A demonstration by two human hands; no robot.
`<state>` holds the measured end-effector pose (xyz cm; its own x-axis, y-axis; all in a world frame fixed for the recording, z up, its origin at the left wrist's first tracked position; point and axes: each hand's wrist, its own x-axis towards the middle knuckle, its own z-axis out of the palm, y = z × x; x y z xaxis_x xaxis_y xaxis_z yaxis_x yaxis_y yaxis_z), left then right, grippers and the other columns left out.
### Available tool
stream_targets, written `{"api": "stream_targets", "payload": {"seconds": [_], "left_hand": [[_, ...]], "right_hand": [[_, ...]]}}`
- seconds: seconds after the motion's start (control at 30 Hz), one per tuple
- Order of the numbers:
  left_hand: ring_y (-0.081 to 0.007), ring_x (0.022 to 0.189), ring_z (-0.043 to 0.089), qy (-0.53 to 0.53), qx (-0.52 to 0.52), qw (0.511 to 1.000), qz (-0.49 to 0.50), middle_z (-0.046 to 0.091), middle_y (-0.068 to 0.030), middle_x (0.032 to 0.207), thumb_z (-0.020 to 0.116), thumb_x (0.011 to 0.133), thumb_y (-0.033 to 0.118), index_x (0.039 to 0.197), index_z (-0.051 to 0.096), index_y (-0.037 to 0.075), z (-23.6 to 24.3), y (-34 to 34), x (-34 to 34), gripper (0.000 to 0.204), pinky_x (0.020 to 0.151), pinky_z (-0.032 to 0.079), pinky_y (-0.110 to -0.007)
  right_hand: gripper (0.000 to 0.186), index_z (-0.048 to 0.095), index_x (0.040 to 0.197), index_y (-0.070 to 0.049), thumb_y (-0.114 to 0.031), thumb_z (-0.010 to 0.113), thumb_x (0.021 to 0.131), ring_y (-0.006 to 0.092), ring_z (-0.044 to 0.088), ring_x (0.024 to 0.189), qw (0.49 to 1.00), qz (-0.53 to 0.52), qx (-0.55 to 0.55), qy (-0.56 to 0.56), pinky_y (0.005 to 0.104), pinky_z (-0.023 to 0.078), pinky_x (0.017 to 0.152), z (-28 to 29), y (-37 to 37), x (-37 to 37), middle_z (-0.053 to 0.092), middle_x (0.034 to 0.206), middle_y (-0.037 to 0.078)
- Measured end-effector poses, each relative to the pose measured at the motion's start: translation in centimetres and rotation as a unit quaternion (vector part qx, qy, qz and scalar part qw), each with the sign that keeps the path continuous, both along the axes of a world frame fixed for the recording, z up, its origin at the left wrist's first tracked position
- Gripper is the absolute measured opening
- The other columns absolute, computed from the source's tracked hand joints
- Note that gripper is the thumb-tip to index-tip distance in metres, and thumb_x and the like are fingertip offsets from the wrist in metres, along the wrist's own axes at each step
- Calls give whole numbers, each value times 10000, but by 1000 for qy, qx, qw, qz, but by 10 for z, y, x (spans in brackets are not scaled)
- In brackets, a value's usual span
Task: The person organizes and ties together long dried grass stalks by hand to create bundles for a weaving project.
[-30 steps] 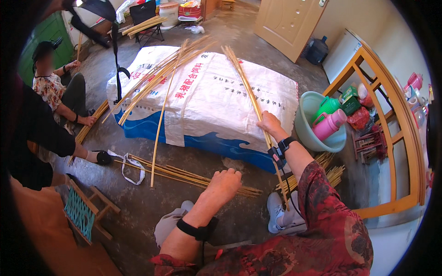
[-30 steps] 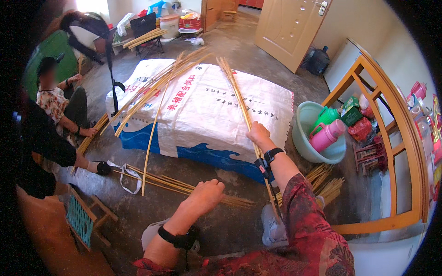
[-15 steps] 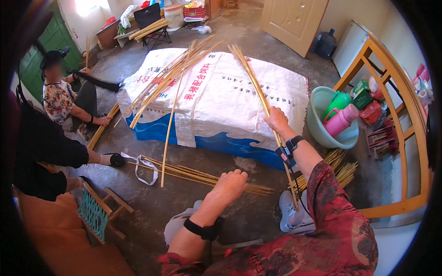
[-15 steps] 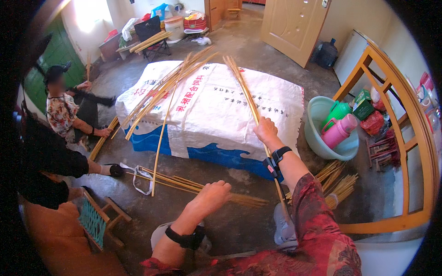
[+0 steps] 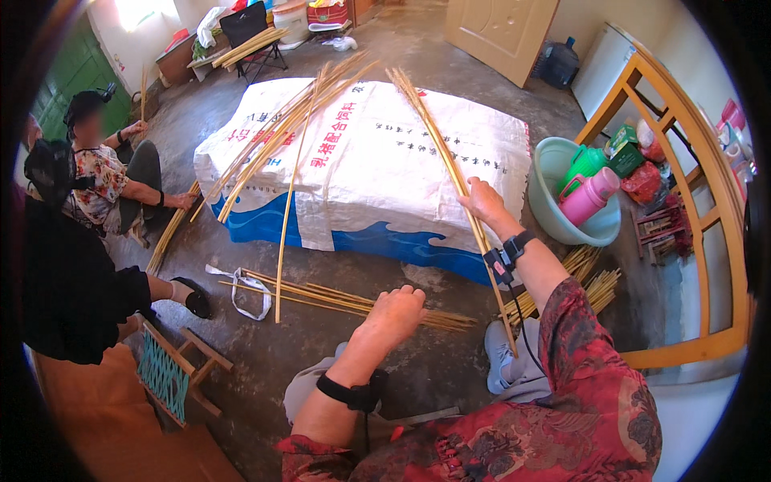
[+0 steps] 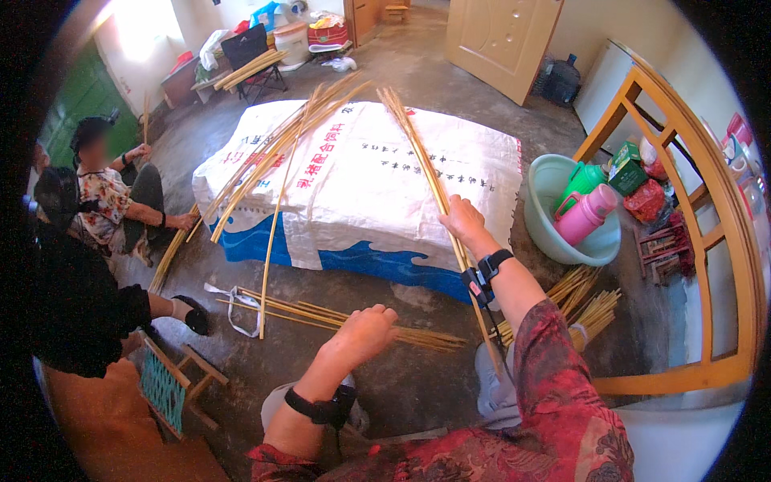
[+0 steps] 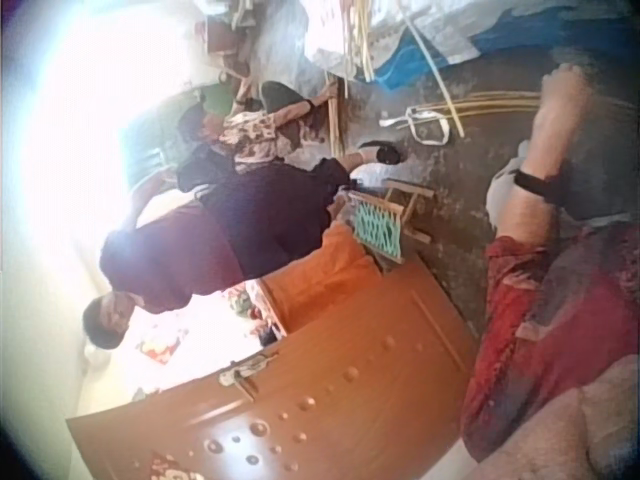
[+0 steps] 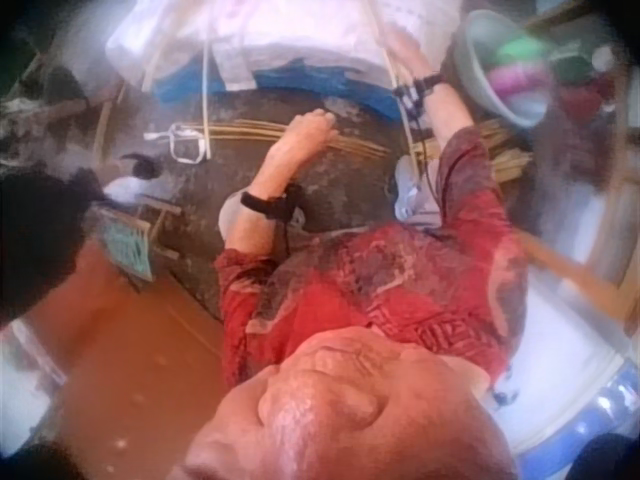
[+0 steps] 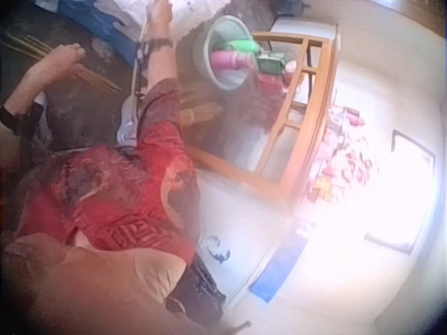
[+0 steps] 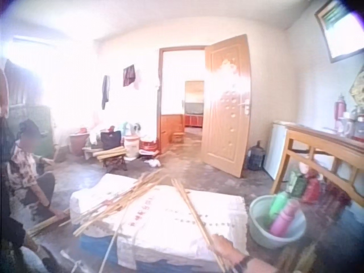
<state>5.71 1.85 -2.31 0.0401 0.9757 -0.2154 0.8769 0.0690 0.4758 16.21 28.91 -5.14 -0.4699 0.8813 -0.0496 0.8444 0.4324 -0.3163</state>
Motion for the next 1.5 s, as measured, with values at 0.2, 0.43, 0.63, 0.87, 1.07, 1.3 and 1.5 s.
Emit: {"api": "stream_targets", "payload": {"seconds": [0.2, 0.43, 0.63, 0.87, 1.07, 1.3, 1.5], "left_hand": [[-334, 894, 541, 4, 1, 1000, -14, 553, -150, 944, 530, 796, 197, 919, 542, 31, 2, 1, 2, 207, 781, 419, -434], [-339, 866, 533, 6, 30, 1000, -4, 550, -160, 901, 542, 778, 194, 882, 534, 17, 0, -1, 2, 206, 748, 421, -436], [-325, 889, 534, 12, 24, 1000, 7, 551, -146, 925, 529, 793, 207, 886, 538, 28, 0, -1, -2, 202, 766, 419, -423], [-313, 901, 548, 24, 28, 999, 1, 561, -143, 944, 532, 796, 215, 922, 555, 39, -3, -2, -4, 218, 765, 429, -417], [-318, 879, 548, 22, 56, 998, 10, 560, -148, 923, 534, 796, 222, 907, 551, 27, 0, -5, -8, 225, 743, 442, -411], [-316, 855, 573, 22, 89, 996, 18, 570, -151, 924, 539, 795, 208, 907, 558, 40, -1, -8, -15, 203, 728, 442, -424], [-315, 858, 574, 26, 75, 997, 13, 570, -150, 929, 532, 800, 198, 916, 557, 39, 9, -8, -14, 198, 736, 446, -417]], "right_hand": [[374, 468, 953, -7, -254, 598, 705, 329, 574, 838, 999, 9, -10, -34, 407, 454, 717, -6, -22, 12, 583, 862, 196], [332, 450, 930, 28, -127, 564, 659, 361, 569, 776, 1000, -4, -3, -1, 408, 452, 694, -36, -15, 14, 566, 812, 246], [287, 434, 905, 38, -160, 528, 720, 383, 564, 704, 993, -55, 27, 102, 433, 449, 648, -40, -3, 12, 557, 736, 249], [243, 403, 922, -1, -193, 491, 802, 396, 547, 702, 971, 91, 107, 196, 440, 434, 622, 30, -20, -31, 549, 722, 236], [208, 435, 944, 2, -172, 422, 832, 372, 565, 767, 979, 169, 100, 53, 443, 446, 680, 91, -38, -106, 573, 806, 226], [278, 507, 915, 16, -162, 303, 853, 343, 581, 803, 968, 191, 153, -57, 424, 454, 717, 109, -36, -131, 580, 859, 236], [353, 540, 858, 17, -232, 290, 865, 368, 563, 792, 973, 199, 116, -17, 419, 438, 727, 143, -34, -95, 574, 856, 240]]}}
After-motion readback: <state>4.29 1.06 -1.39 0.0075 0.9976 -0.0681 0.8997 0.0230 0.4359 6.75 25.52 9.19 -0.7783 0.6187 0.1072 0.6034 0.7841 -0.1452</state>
